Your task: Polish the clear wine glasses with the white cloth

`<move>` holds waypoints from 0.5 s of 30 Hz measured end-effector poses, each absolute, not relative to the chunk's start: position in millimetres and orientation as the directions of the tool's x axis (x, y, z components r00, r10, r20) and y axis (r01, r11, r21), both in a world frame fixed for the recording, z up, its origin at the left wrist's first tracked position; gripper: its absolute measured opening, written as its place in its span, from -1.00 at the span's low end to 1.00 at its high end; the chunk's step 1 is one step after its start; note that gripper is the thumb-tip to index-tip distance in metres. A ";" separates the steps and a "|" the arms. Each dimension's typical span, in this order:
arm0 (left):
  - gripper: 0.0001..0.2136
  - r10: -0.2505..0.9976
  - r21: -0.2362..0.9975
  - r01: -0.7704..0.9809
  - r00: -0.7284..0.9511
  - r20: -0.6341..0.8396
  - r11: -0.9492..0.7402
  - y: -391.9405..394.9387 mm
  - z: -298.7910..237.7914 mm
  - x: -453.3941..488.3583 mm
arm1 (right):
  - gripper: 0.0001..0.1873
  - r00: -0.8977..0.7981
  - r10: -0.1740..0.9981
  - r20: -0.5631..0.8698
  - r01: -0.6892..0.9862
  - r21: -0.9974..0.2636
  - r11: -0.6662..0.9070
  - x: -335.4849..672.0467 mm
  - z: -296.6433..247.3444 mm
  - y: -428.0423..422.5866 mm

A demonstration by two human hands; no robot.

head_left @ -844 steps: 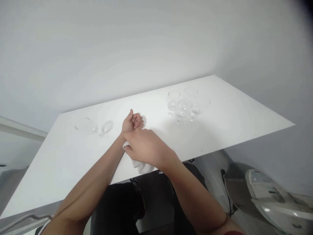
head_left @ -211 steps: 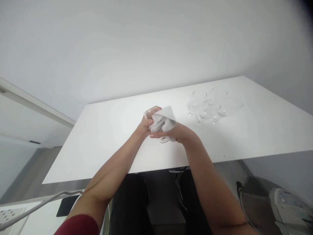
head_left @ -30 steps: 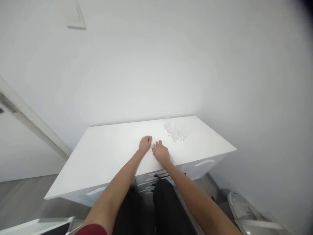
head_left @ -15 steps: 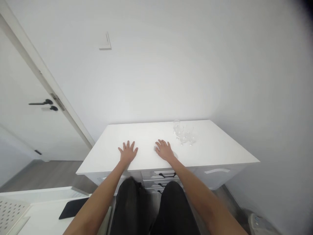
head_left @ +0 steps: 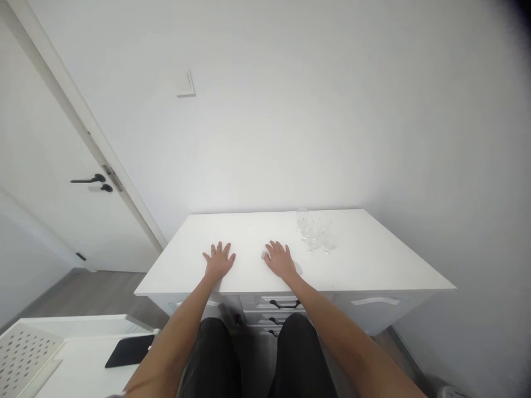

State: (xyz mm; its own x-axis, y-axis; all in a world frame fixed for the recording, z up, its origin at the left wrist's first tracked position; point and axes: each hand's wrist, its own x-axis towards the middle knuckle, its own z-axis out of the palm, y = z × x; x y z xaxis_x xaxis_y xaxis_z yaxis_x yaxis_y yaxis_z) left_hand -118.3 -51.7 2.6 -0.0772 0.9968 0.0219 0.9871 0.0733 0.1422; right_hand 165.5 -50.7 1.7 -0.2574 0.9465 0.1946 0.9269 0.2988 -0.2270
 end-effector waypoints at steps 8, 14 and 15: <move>-0.33 0.997 0.128 0.990 -0.068 0.024 0.065 -50.7 1.4 -118.5 | -0.39 -0.232 0.953 0.192 0.931 -0.239 0.275 164.7 -3.0 -49.2; -0.33 0.997 0.120 0.990 -0.072 0.032 0.067 -49.7 -0.1 -119.5 | -0.47 -0.231 0.948 0.221 0.926 -0.249 0.284 164.3 -3.9 -49.7; -0.34 0.997 0.123 0.990 -0.070 0.036 0.066 -49.3 -0.6 -119.9 | -0.48 -0.231 0.946 0.229 0.926 -0.247 0.286 164.3 -3.9 -49.4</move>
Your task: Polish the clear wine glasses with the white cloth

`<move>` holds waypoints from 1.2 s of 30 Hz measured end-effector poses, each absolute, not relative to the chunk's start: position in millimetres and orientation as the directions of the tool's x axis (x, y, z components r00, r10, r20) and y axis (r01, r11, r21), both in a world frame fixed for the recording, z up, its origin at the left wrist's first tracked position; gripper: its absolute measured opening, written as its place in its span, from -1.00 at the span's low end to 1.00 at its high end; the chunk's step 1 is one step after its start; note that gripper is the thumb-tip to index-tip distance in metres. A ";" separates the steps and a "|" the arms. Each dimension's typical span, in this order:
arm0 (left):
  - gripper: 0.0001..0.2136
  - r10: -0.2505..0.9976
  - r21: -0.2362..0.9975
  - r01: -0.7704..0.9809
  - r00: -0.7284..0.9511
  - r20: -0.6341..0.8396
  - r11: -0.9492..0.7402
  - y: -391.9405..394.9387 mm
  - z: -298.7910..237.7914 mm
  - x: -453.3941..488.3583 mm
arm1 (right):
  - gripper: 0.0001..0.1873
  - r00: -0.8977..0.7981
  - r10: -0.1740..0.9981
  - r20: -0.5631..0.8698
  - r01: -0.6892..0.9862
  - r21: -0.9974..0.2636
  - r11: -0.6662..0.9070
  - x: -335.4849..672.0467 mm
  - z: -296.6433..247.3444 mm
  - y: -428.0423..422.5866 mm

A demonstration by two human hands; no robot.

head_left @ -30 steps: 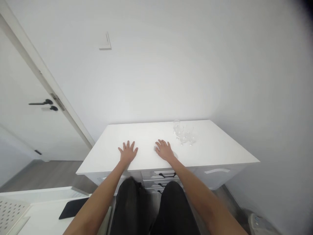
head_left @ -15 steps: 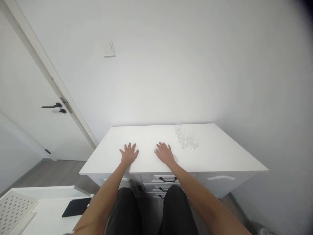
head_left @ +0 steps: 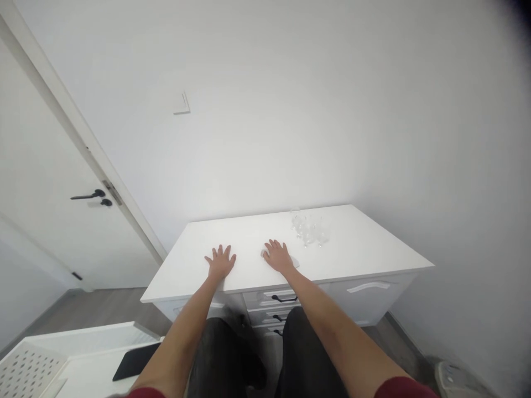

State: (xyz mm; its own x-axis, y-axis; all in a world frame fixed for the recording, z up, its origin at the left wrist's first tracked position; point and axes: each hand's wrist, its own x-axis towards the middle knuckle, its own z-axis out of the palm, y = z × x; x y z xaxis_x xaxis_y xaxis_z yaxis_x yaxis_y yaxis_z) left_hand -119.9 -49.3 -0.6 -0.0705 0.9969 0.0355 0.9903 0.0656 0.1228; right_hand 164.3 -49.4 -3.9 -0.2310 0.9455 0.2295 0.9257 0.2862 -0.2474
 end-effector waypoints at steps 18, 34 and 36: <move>-0.33 0.993 0.346 0.938 -0.070 0.100 0.031 -50.1 -5.5 -125.0 | -0.54 -0.241 0.916 0.321 0.924 -0.211 0.317 165.1 -3.6 -50.8; -0.65 0.990 0.969 0.242 -0.115 0.077 -0.048 -60.7 2.8 -168.8 | -0.60 -0.396 0.910 0.123 0.728 -0.563 0.393 186.2 -4.7 -44.9; -0.66 0.992 0.988 0.148 -0.115 0.052 -0.035 -62.0 4.5 -168.3 | -0.58 -0.402 0.911 0.093 0.685 -0.629 0.367 194.6 -7.8 -46.6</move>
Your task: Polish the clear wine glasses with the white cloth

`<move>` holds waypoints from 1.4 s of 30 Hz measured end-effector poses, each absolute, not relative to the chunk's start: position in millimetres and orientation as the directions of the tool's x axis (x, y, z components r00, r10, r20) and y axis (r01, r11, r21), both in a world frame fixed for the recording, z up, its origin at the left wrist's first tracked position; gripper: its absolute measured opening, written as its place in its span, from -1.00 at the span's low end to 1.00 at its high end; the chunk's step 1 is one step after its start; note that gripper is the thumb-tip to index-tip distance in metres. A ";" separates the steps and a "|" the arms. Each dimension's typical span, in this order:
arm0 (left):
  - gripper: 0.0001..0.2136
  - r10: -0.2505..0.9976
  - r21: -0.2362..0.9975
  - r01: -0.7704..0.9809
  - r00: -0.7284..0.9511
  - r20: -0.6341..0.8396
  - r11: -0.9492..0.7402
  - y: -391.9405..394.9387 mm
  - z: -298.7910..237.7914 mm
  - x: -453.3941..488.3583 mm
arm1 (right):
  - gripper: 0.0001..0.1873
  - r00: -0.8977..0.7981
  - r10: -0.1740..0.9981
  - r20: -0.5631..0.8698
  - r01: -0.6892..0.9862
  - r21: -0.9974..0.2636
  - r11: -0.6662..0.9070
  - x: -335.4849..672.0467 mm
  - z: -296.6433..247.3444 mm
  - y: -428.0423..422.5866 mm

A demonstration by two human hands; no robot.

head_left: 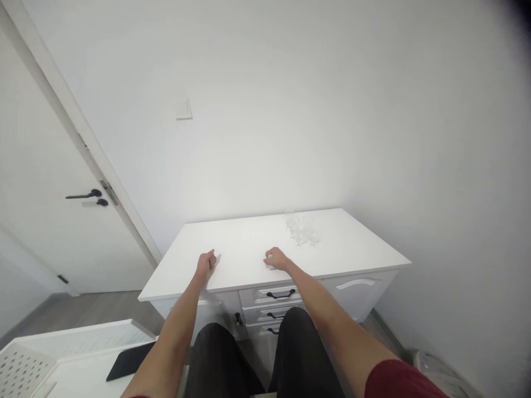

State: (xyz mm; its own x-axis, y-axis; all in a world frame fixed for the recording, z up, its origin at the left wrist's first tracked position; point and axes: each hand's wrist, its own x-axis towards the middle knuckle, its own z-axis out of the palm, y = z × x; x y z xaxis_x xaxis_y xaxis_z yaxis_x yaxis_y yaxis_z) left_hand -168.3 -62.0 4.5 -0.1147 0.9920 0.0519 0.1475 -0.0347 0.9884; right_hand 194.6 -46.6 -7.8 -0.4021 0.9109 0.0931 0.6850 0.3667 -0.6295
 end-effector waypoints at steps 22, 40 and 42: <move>-0.48 0.985 0.970 -0.178 0.063 -0.158 0.167 -74.4 15.4 -177.2 | -0.63 -0.210 0.968 0.134 0.887 -0.391 0.247 331.9 -0.7 -103.9; -0.53 0.982 0.761 0.648 -0.150 0.116 0.009 -87.7 12.3 -120.7 | -0.42 0.173 0.965 0.196 0.919 -0.385 -0.087 439.1 -14.0 -81.4; -0.52 0.983 0.653 0.757 -0.100 0.152 -0.024 -86.4 8.7 -103.8 | -0.39 0.159 0.967 0.201 0.913 -0.402 -0.067 443.7 -17.6 -68.4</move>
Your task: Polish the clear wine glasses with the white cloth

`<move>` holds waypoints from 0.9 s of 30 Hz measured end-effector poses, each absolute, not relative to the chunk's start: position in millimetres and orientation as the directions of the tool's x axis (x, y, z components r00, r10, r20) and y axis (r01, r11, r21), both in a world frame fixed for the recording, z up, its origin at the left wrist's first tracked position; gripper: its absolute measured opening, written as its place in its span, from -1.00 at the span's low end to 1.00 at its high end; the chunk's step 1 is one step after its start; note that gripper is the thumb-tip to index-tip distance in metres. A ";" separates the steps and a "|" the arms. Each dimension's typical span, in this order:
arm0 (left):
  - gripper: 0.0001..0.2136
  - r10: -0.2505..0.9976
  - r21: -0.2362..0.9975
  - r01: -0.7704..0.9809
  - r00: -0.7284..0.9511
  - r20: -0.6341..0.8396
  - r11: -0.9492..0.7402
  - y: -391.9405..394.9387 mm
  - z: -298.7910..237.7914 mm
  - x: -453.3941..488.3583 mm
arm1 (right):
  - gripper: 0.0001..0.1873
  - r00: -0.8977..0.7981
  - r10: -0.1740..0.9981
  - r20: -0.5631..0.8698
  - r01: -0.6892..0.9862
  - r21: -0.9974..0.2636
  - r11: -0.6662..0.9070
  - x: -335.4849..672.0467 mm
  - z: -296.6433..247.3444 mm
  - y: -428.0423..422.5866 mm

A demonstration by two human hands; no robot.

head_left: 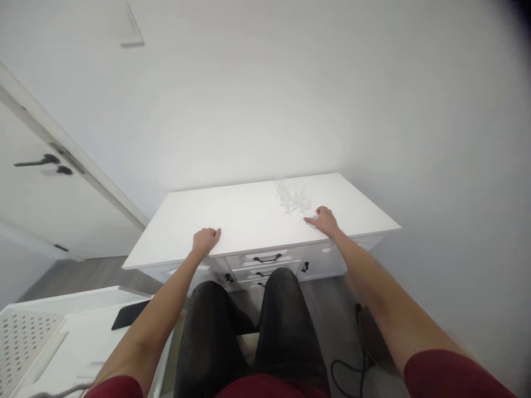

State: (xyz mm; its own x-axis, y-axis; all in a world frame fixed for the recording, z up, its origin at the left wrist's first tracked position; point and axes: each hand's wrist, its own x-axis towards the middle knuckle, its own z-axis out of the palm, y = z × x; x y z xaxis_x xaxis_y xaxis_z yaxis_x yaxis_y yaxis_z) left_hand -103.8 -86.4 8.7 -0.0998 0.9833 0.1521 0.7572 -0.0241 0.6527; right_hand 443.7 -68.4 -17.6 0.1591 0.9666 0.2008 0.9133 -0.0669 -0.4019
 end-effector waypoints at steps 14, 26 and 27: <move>-0.36 0.779 0.286 0.725 0.572 0.257 -0.626 -27.2 7.5 137.7 | -0.41 -0.256 0.950 0.179 0.914 -0.274 0.298 439.7 -7.3 -29.2; -0.24 0.711 0.239 0.675 0.691 0.128 -0.699 31.4 2.3 161.5 | -0.42 -0.383 0.914 0.129 0.895 -0.191 0.402 435.0 -3.6 -6.8; -0.24 0.703 0.236 0.668 0.702 0.116 -0.706 34.5 1.7 161.4 | -0.43 -0.389 0.912 0.131 0.894 -0.188 0.408 434.6 -3.6 -4.5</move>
